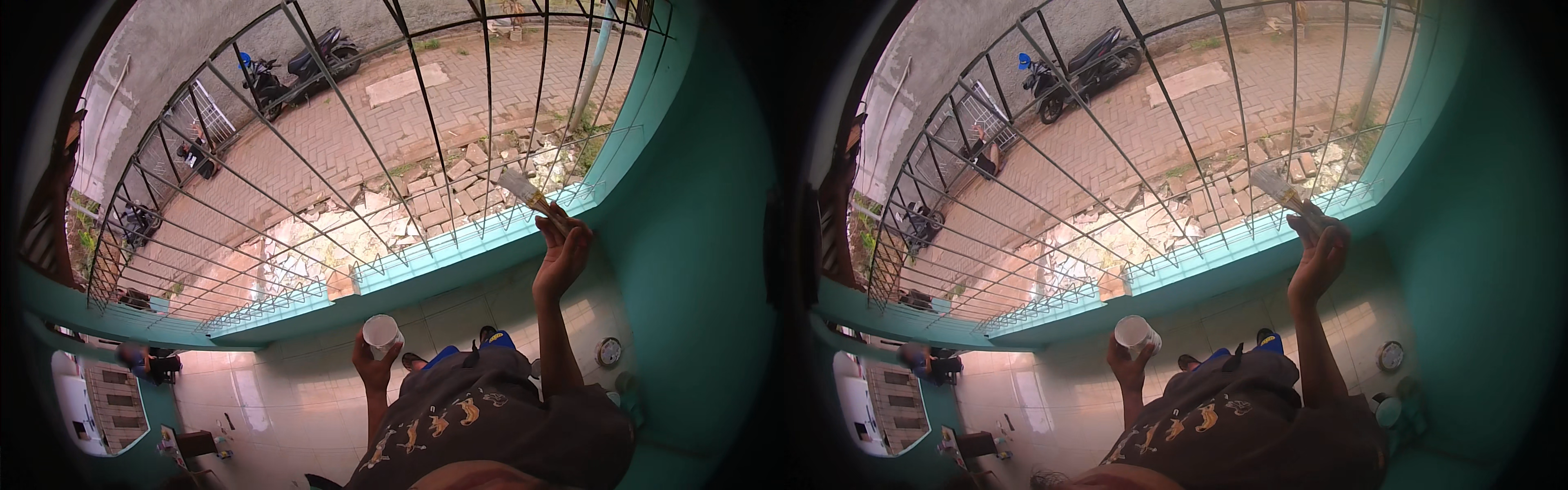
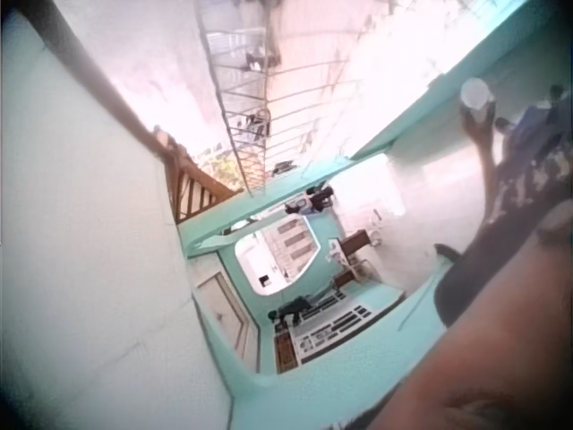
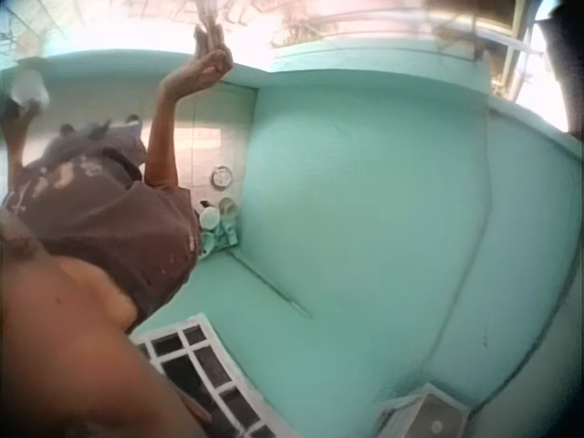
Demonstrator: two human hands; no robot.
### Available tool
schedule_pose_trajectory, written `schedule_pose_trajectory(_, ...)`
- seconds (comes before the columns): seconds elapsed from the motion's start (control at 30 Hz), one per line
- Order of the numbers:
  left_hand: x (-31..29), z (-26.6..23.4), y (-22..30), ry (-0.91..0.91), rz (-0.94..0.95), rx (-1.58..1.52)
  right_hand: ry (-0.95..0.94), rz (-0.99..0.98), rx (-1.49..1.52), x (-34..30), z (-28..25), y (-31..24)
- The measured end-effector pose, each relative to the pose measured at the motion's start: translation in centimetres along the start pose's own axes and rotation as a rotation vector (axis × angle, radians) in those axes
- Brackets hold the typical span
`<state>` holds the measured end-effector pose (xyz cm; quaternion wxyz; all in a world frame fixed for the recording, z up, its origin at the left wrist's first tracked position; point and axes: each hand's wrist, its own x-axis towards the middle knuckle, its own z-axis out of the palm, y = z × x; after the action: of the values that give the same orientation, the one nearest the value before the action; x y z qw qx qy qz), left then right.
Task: The person paints a metal railing on a balcony using a paintbrush and a small container of white paint. They repeatedly dip the brush into the container and apply paint to the vertical bars of the railing.
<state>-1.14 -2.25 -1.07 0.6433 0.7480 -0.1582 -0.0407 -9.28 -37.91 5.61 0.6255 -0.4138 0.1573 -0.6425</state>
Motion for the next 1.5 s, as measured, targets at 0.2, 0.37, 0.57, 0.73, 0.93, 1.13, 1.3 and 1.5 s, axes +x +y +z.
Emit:
schedule_pose_trajectory(0.2,-1.1,5.5,1.0,-0.050,-0.060,-0.100,0.148,0.432,0.091,-2.5,-8.4,-0.1)
schedule_pose_trajectory(0.37,-1.2,9.6,3.5,-0.217,-0.063,-0.014,0.260,0.571,0.179,-1.7,-13.8,-1.5)
schedule_pose_trajectory(0.57,-2.7,12.4,4.3,-0.237,-0.101,-0.086,0.226,0.542,0.154,2.3,-16.5,-1.6)
schedule_pose_trajectory(0.73,-2.8,11.9,3.3,-0.268,-0.148,-0.024,0.171,0.502,0.135,3.1,-15.1,-1.9)
schedule_pose_trajectory(0.93,-0.9,10.8,2.5,-0.317,-0.037,0.072,0.025,0.478,0.213,2.5,-8.3,-0.7)
schedule_pose_trajectory(1.13,0.9,8.8,1.6,-0.262,0.009,0.040,-0.283,0.171,0.395,9.2,6.8,-3.8)
schedule_pose_trajectory(1.3,2.5,6.8,1.0,-0.175,0.038,-0.002,-0.499,-0.294,0.363,14.3,19.0,-6.2)
schedule_pose_trajectory(1.5,3.6,3.8,-0.8,-0.118,0.052,-0.025,-0.442,-0.405,0.372,15.9,24.3,-5.8)
